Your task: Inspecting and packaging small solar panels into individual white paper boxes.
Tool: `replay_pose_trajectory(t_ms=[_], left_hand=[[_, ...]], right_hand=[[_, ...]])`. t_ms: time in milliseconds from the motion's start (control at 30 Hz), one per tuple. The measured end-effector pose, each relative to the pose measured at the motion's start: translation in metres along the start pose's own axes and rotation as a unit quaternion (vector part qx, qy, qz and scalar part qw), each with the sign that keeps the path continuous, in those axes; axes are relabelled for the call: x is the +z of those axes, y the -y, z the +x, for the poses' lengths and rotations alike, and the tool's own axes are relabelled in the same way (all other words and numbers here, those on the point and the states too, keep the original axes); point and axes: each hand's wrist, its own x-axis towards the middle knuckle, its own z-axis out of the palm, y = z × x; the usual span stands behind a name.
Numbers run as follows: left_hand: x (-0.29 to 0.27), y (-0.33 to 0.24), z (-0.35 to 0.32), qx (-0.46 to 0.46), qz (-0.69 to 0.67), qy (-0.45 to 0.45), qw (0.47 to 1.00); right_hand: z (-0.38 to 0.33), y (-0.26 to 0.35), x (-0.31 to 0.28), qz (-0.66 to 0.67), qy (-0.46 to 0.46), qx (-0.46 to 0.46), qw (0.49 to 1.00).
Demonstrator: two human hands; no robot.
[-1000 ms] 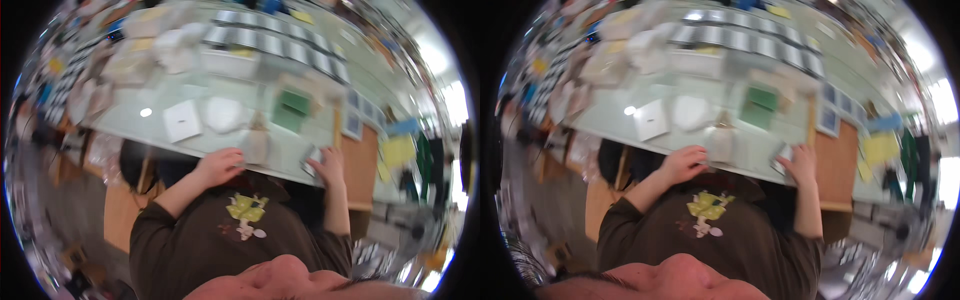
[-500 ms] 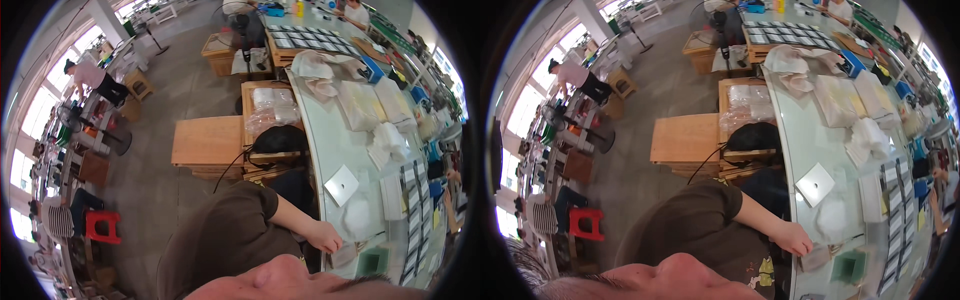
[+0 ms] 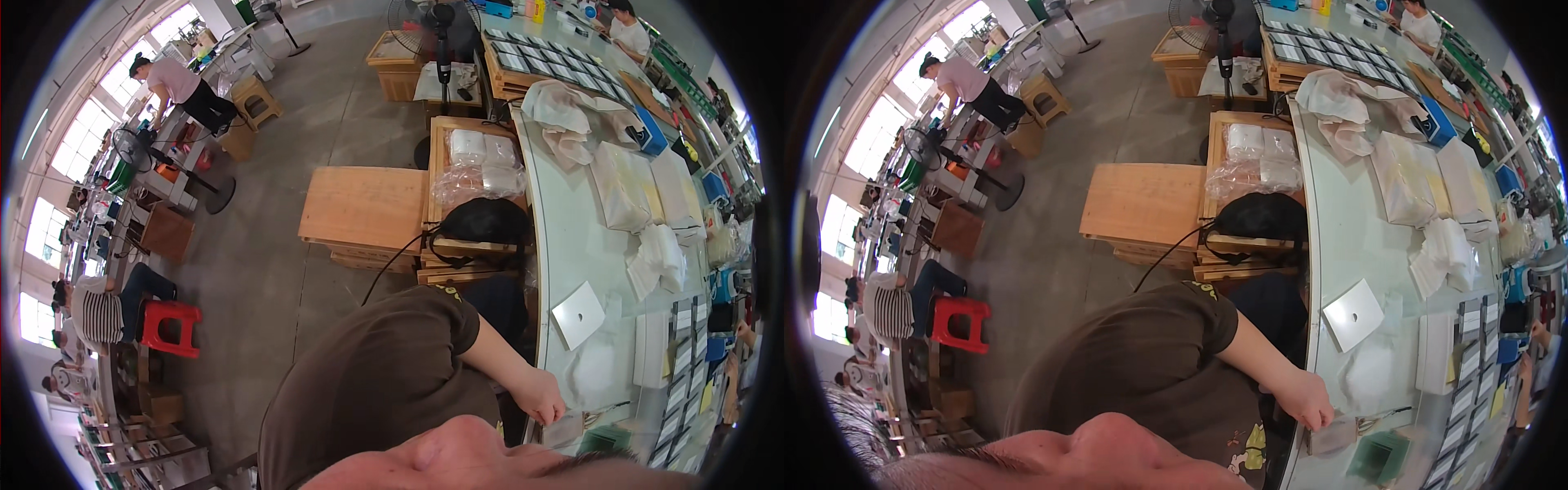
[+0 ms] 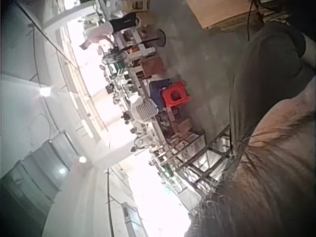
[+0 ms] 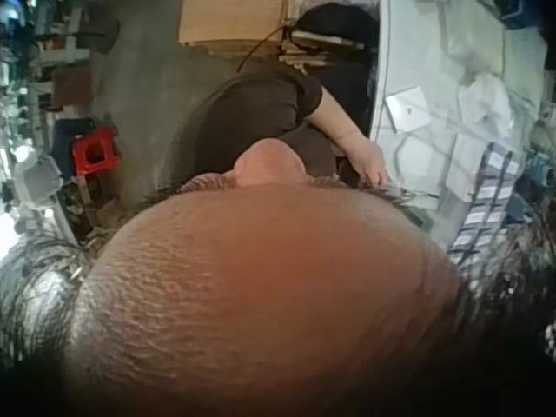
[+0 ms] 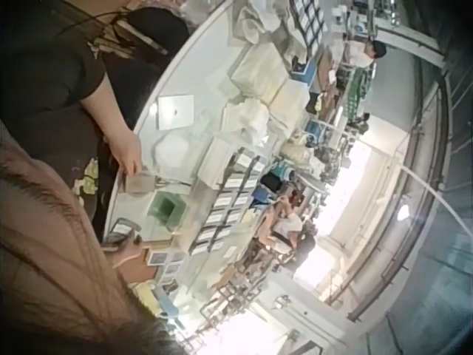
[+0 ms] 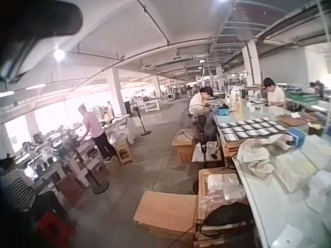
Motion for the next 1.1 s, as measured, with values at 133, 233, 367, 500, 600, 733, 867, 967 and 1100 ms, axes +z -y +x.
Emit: replay_pose_trajectory(t_ms=[133,233,367,500,600,733,867,967,1100], left_hand=[[0.002,0.002,0.000,0.016,0.003,-0.013,1.000],[0.002,0.001,0.002,0.026,0.003,-0.012,1.000],[0.002,0.000,0.000,0.020,0.000,-0.015,1.000],[0.003,-0.002,-0.001,0.027,0.019,-0.007,0.999],[0.004,0.001,-0.002,0.025,0.017,-0.018,0.999],[0.004,0.002,-0.001,0.023,0.012,-0.011,1.000],[0.003,0.001,0.000,0.021,0.011,-0.009,1.000],[0.004,0.001,0.001,0.024,0.007,-0.009,1.000],[0.003,0.000,0.000,0.019,0.011,-0.017,1.000]], right_hand=[[-0.004,0.011,-0.009,0.159,-0.040,-0.242,0.956],[-0.023,0.051,-0.037,0.101,0.013,0.070,0.992],[-0.021,0.047,-0.042,0.197,0.021,0.025,0.980],[-0.024,0.055,-0.047,0.212,0.001,0.047,0.976],[-0.028,0.068,-0.054,0.260,-0.004,0.027,0.965],[-0.028,0.071,-0.055,0.298,-0.008,0.022,0.954],[-0.031,0.088,-0.060,0.268,-0.003,0.073,0.961],[-0.031,0.098,-0.066,0.231,-0.008,0.065,0.971],[-0.026,0.100,-0.069,0.228,-0.028,0.008,0.973]])
